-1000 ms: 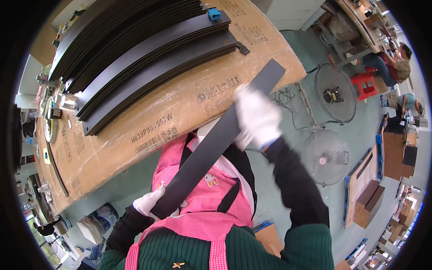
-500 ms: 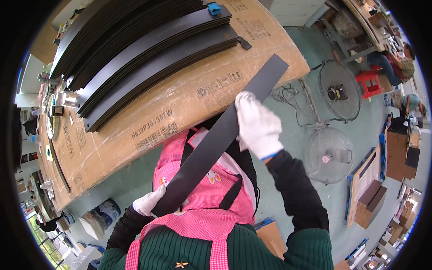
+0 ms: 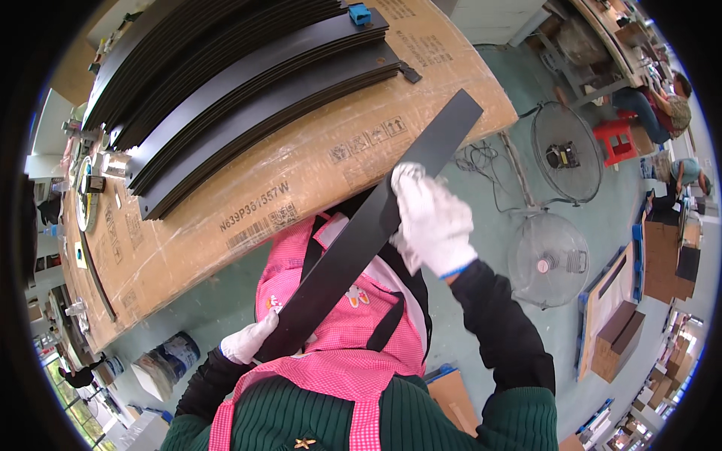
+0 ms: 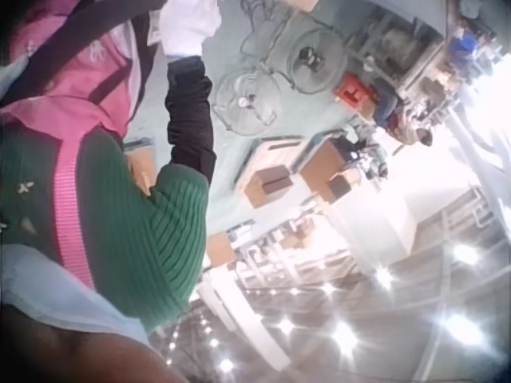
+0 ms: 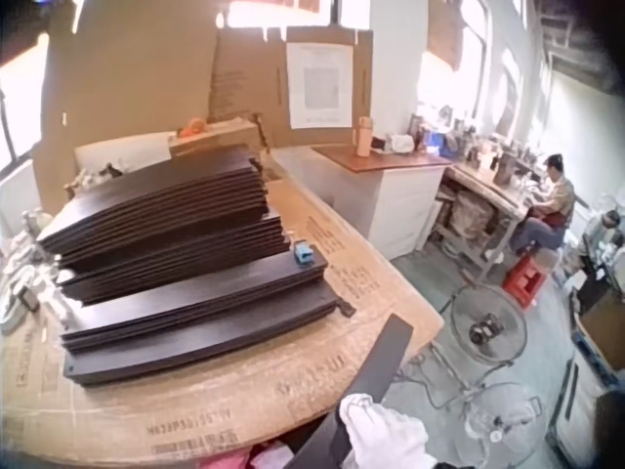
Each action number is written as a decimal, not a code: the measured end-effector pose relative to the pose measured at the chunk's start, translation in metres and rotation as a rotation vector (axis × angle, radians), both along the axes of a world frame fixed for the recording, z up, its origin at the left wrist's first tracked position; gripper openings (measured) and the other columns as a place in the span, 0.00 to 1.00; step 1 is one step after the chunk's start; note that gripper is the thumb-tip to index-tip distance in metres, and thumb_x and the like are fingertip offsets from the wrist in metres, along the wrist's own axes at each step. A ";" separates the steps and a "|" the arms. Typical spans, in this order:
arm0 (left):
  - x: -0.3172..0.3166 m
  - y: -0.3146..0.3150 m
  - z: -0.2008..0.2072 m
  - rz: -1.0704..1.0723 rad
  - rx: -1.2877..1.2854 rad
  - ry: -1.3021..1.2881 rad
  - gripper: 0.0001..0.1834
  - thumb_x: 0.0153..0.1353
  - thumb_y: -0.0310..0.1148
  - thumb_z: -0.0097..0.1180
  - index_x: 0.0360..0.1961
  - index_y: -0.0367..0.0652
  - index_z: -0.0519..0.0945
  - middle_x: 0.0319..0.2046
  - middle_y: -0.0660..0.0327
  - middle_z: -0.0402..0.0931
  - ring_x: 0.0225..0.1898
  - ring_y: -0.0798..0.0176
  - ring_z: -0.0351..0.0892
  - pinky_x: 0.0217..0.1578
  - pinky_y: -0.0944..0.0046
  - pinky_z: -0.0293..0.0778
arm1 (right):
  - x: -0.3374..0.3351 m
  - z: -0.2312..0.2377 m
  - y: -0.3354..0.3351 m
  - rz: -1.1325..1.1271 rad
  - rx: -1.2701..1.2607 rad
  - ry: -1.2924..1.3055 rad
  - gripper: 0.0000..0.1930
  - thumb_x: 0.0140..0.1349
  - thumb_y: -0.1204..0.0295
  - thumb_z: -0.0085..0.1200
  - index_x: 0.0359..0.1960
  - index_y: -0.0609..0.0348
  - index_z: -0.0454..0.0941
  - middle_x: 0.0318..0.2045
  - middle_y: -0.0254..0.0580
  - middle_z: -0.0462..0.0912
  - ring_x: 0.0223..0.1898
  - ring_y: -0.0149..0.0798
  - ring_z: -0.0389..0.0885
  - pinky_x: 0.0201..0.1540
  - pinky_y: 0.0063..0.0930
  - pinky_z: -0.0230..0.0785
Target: Cleaning long rectangular metal or plastic components using a rag and a cleaning solution from a bottle.
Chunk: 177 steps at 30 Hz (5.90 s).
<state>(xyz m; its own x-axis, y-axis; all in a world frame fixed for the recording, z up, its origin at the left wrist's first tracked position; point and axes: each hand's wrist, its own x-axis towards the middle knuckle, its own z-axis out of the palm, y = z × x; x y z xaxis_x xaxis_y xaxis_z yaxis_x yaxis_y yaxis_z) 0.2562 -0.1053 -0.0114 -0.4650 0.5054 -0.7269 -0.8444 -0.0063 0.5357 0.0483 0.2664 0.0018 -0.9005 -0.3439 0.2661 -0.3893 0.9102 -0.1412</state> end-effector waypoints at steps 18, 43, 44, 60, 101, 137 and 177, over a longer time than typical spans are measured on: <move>-0.011 0.012 0.029 0.007 0.006 0.008 0.42 0.79 0.64 0.35 0.72 0.35 0.69 0.62 0.54 0.78 0.60 0.58 0.79 0.64 0.58 0.71 | -0.079 -0.007 0.016 -0.241 0.223 -0.097 0.15 0.72 0.60 0.50 0.53 0.54 0.78 0.41 0.47 0.87 0.36 0.50 0.89 0.37 0.47 0.81; -0.052 -0.007 0.021 0.020 0.230 -0.197 0.55 0.69 0.78 0.35 0.62 0.28 0.77 0.25 0.52 0.80 0.22 0.61 0.78 0.26 0.62 0.76 | -0.039 -0.018 -0.010 0.304 0.145 0.276 0.19 0.67 0.59 0.51 0.56 0.50 0.81 0.41 0.43 0.85 0.43 0.47 0.86 0.47 0.43 0.80; -0.053 -0.009 0.020 0.019 0.221 -0.220 0.55 0.69 0.78 0.35 0.61 0.27 0.77 0.26 0.51 0.81 0.22 0.61 0.78 0.26 0.61 0.76 | -0.031 -0.013 -0.018 0.230 0.069 0.107 0.17 0.69 0.58 0.49 0.53 0.49 0.82 0.41 0.44 0.86 0.42 0.49 0.87 0.46 0.45 0.80; -0.060 -0.017 0.006 0.008 0.283 -0.197 0.46 0.76 0.69 0.33 0.59 0.30 0.79 0.27 0.55 0.81 0.24 0.62 0.81 0.29 0.64 0.78 | -0.096 -0.020 0.040 -0.236 0.078 -0.092 0.09 0.69 0.61 0.57 0.48 0.43 0.79 0.47 0.45 0.76 0.41 0.55 0.86 0.42 0.51 0.80; -0.312 -0.397 -0.028 1.259 -0.557 0.937 0.26 0.65 0.30 0.68 0.62 0.38 0.74 0.43 0.58 0.81 0.41 0.61 0.84 0.50 0.57 0.83 | -0.096 -0.044 -0.063 -0.320 -0.412 -0.142 0.09 0.68 0.63 0.61 0.47 0.44 0.85 0.42 0.47 0.79 0.44 0.56 0.83 0.48 0.48 0.78; -0.175 0.077 0.119 0.176 -0.558 0.945 0.24 0.42 0.21 0.68 0.44 0.41 0.77 0.33 0.64 0.82 0.34 0.70 0.81 0.39 0.65 0.79 | 0.013 0.025 -0.018 0.292 -2.221 -0.871 0.25 0.75 0.52 0.57 0.57 0.62 0.73 0.46 0.37 0.79 0.42 0.32 0.82 0.48 0.30 0.78; -0.199 0.073 0.139 -0.560 -1.464 1.354 0.24 0.51 0.42 0.73 0.46 0.47 0.80 0.37 0.57 0.82 0.44 0.48 0.86 0.41 0.49 0.82 | 0.032 0.039 -0.095 0.000 -1.745 -0.919 0.20 0.76 0.74 0.52 0.64 0.74 0.76 0.46 0.41 0.86 0.43 0.29 0.84 0.49 0.22 0.77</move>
<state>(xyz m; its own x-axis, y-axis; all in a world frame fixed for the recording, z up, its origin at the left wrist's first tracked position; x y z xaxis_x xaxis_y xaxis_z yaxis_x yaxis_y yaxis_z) 0.0571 -0.0328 0.1277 -0.9689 0.2443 -0.0403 0.2421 0.9689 0.0519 0.0800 0.1718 0.0410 -0.9398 -0.2691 -0.2105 0.3111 -0.4192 -0.8529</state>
